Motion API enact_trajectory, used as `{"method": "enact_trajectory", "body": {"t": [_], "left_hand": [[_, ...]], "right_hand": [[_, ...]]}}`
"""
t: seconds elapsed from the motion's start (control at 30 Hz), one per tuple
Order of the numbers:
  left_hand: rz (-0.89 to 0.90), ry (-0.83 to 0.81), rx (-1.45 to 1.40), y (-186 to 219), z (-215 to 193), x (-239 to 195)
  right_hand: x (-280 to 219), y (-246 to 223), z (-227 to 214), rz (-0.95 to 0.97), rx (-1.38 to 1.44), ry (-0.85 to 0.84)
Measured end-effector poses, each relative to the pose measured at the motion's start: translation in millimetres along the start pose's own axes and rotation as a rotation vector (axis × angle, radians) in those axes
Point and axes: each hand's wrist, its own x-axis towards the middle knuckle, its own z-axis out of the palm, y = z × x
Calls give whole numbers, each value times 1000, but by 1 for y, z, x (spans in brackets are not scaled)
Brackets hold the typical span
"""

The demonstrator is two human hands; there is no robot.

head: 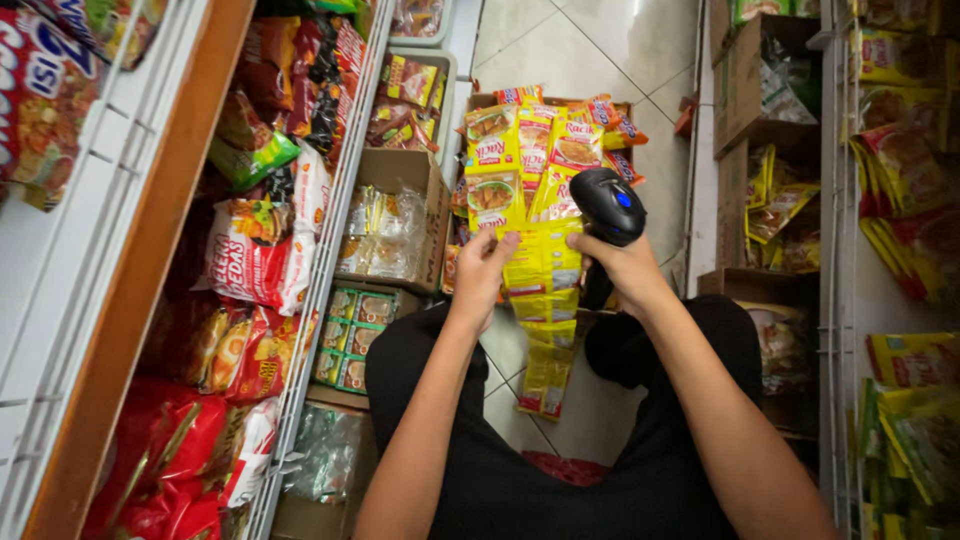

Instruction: The person scans several individual seasoning packets one at a time using a handheld scanner and then places the scanned items onto a store shelf.

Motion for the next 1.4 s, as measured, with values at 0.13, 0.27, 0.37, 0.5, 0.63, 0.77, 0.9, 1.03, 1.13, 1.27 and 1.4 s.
{"method": "enact_trajectory", "body": {"t": [0.13, 0.27, 0.37, 0.5, 0.63, 0.77, 0.9, 1.03, 1.13, 1.27, 1.4], "left_hand": [[-50, 46, -63, -13, -4, 0], [-94, 22, -70, -11, -5, 0], [-84, -85, -43, -7, -4, 1], [-77, -260, 214, -21, -3, 4], [-78, -289, 239, -42, -6, 3], [-33, -247, 251, -45, -4, 1], [-7, -174, 177, -35, -1, 0], [0, -112, 118, -20, 1, 0], [18, -134, 76, -10, 2, -2], [0, -125, 73, -7, 3, -3], [-4, -71, 26, -10, 3, -2]], "right_hand": [[3, 2, -1, -38, -2, -20], [3, 6, -6, -51, 40, -52], [3, 9, -12, -38, 100, -59], [6, 6, -17, -50, 147, -38], [5, -6, -14, -84, 223, -43], [5, -10, -18, -28, 220, 29], [9, -9, -23, 2, 17, -92], [4, -1, -21, 95, -92, -197], [4, 6, -20, 63, -136, -203], [5, 9, -22, 24, -140, -211], [2, 1, -14, 62, -96, -203]]}}
